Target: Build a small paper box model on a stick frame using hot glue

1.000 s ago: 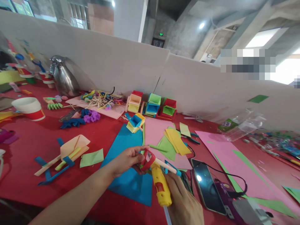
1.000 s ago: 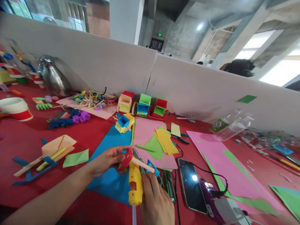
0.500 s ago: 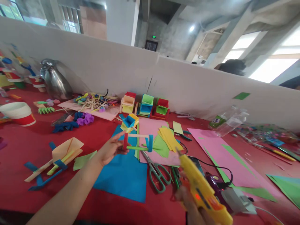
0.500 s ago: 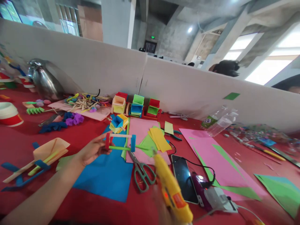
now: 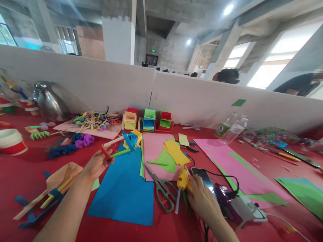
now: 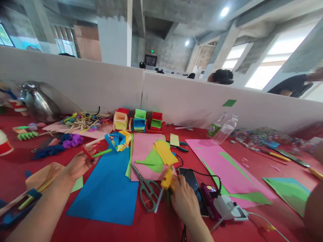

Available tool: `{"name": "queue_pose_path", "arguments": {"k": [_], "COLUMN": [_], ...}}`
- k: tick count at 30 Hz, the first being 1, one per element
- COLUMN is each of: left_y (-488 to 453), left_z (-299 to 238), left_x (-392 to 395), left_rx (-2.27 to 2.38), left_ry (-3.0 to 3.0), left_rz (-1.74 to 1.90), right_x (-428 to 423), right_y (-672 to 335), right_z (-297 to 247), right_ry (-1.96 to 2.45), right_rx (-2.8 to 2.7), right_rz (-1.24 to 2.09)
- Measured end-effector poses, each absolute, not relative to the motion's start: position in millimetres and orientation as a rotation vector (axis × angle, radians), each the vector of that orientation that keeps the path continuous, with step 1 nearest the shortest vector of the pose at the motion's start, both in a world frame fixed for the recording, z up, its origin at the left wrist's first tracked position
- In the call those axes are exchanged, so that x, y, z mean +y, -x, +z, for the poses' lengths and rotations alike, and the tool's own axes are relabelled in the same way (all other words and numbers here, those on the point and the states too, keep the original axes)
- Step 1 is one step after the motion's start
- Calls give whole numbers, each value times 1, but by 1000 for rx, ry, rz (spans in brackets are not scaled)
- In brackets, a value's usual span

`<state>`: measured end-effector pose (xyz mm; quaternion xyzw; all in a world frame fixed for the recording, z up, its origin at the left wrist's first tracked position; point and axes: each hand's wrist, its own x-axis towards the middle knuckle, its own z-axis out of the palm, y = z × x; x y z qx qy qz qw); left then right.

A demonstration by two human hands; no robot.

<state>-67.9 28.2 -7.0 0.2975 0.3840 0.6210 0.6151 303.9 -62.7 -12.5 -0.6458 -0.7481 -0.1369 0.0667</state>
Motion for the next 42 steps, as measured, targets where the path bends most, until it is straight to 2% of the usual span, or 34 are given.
{"name": "queue_pose_path", "arguments": {"k": [6,11,12,16,21,31,35,42], "left_y": [66,67,68,72,70,69,60,35], "left_z": [-6,-10,-12,-21,-24,-18,-16,-33], "left_x": [29,31,33,39,43,41,37,32], "left_rx": [856,853,847,823,889,974,1008,1001], "left_ry": [-682,-691,-696,-724,-737,-862,-1128,-1189], "left_rz": [1453,1471,1477,1520,1499,1642,1524,1355], "right_x": [-37,44,61,107,119,77,51,32], "right_y": [-266,-192,-178,-141,-130,-195,-214,-219], "right_z": [40,46,39,7,-13,27,38,25], "right_ry": [1643,1513,1536,1583,1478,1100,945,718], "right_rx": [-2076,-1796,-1752,-1596,-1381,-1078,-956,-892], "right_rz": [-66,733,789,917,1103,1254,1295,1361]}}
